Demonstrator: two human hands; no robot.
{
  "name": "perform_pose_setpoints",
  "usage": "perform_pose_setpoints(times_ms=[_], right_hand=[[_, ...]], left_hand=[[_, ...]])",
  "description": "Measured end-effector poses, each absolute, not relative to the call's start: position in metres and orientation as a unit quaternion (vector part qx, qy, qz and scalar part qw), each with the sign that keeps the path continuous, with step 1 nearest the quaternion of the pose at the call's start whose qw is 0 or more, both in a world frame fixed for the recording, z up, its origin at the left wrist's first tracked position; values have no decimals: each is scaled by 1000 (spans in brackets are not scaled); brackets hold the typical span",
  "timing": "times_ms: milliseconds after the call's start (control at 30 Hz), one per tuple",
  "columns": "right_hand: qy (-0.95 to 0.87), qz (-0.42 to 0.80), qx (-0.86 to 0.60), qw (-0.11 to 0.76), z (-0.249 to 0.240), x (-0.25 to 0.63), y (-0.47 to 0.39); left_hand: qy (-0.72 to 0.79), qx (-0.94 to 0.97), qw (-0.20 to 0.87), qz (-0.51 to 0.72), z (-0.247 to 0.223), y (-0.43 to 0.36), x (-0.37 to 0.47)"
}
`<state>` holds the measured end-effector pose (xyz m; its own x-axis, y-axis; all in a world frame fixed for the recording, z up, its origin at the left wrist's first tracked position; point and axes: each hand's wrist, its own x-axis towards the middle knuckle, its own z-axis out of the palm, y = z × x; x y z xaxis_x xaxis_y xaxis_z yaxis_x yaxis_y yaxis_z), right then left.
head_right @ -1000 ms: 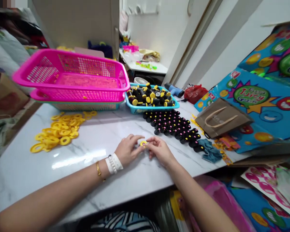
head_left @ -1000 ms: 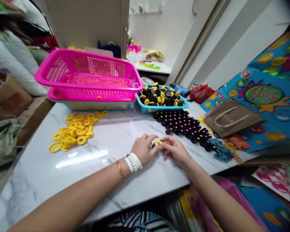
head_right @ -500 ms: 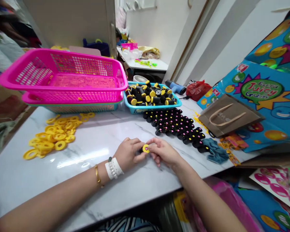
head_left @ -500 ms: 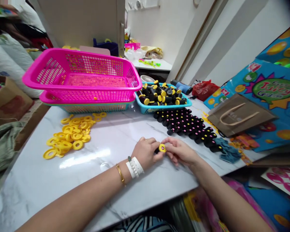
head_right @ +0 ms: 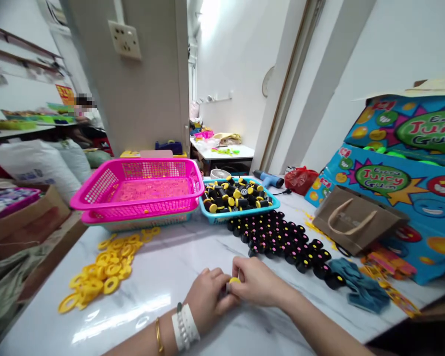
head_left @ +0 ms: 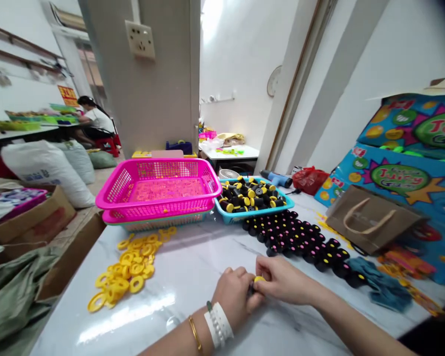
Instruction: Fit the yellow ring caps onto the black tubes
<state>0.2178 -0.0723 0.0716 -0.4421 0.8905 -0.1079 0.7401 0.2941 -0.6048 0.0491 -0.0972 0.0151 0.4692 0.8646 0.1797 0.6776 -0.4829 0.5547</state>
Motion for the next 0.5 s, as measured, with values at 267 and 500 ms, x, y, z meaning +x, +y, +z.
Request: perform_pose_setpoints(times_ms=[267,500], right_hand=[[-879,180,-433,-83,85,207,-54],[-825,12,-553,113,158,213,-6]], left_hand=[[465,839,197,201,10,-98,47],[496,835,149,186,21,-93,40]])
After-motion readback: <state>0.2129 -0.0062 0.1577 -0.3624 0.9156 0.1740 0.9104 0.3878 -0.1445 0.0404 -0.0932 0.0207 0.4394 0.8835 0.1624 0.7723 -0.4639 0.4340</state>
